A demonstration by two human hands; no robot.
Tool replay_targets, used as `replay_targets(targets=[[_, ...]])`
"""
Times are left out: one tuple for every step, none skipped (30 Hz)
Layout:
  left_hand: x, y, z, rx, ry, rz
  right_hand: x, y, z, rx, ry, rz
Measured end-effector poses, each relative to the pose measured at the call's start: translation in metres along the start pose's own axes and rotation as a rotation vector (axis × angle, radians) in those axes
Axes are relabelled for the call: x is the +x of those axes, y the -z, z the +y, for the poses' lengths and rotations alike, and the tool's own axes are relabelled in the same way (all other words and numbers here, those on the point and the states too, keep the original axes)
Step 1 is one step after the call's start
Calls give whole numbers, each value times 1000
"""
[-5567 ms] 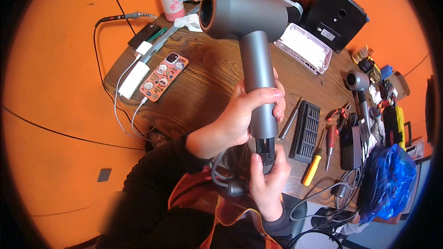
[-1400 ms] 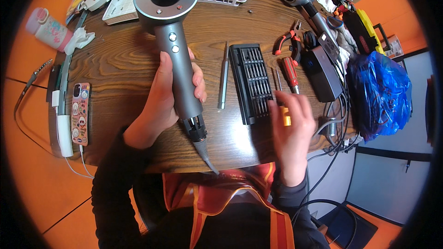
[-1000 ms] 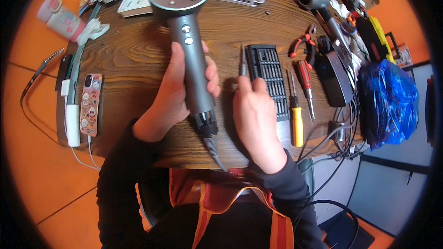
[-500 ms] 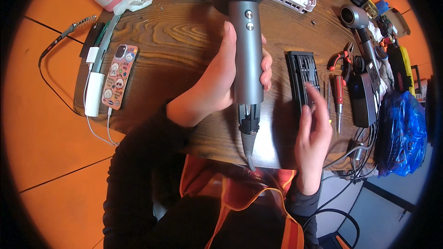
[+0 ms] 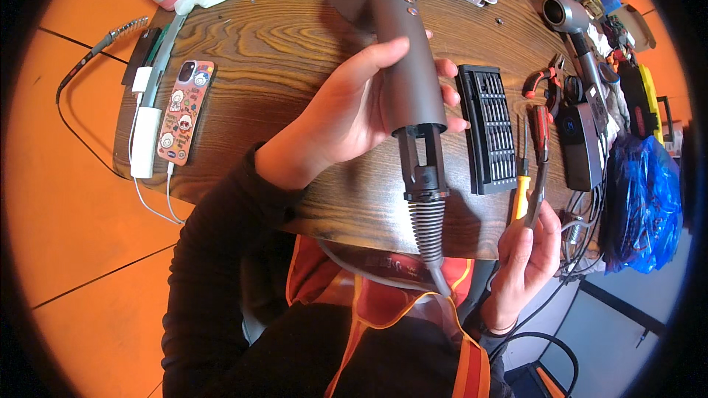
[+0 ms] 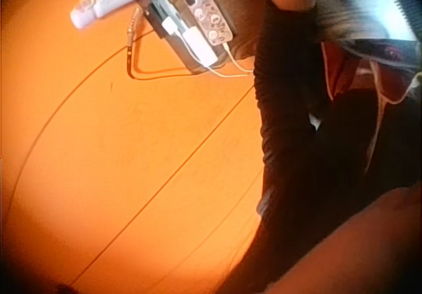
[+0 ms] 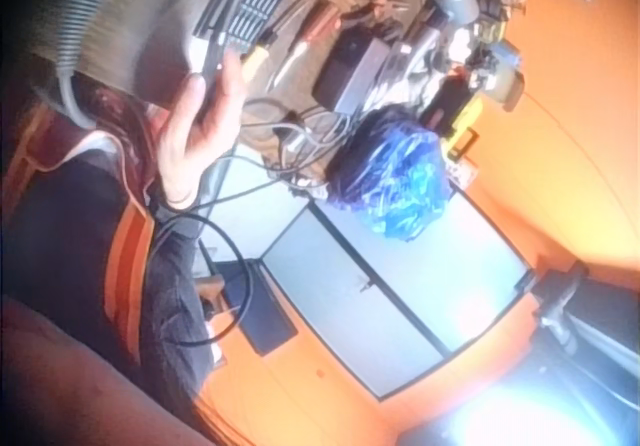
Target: The person disassembles a hairdryer by removing the front grille and unscrewing the handle base. They use a screwdriver to remove screws and separate the cord housing from the main body.
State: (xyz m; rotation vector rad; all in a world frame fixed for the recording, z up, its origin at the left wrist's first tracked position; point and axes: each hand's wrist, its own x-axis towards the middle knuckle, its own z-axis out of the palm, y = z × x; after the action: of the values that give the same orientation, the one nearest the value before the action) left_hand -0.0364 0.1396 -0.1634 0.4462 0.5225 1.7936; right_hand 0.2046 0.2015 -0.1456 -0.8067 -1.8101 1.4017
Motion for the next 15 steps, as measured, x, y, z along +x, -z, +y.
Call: replay_targets(targets=[[0,0,-1,26,4,-31,-1,1,0,-18,-7,10],[-1,0,-1,19,24,-32,-1,2,0,-35,-14,21],[-1,-1,-1,23,26,-46,-2,3,0,-29,2,21],[-2,-1,-1,26,36,-50,-1,4,1,-39,-33,35],[-2,-1,-1,29,45,-55,-1,4,1,-24,-41,40],[-2,-1,-2,59,40,-51,0,4,2,-9,-49,43],[-2,-1,-3,89,34,-46,0,4,3,9,-49,39],[-2,-2,-4,104,24,-60,0,3,3,26,-50,35],[-2,-2,-5,118,30,-37,1,3,4,43,-50,30],[-2,-2,-6,116,30,-33,1,2,4,24,-46,23],[-2,-2,-6,109,25,-37,1,2,4,5,-41,15],[-3,-2,-7,118,22,-30,1,1,5,-1,-15,-6],[-4,-1,-7,121,14,-31,1,1,4,-7,-33,2],[-5,-1,-8,140,19,-8,1,0,4,0,-29,-3],[-5,-1,-8,166,6,16,0,-1,4,24,-10,0]])
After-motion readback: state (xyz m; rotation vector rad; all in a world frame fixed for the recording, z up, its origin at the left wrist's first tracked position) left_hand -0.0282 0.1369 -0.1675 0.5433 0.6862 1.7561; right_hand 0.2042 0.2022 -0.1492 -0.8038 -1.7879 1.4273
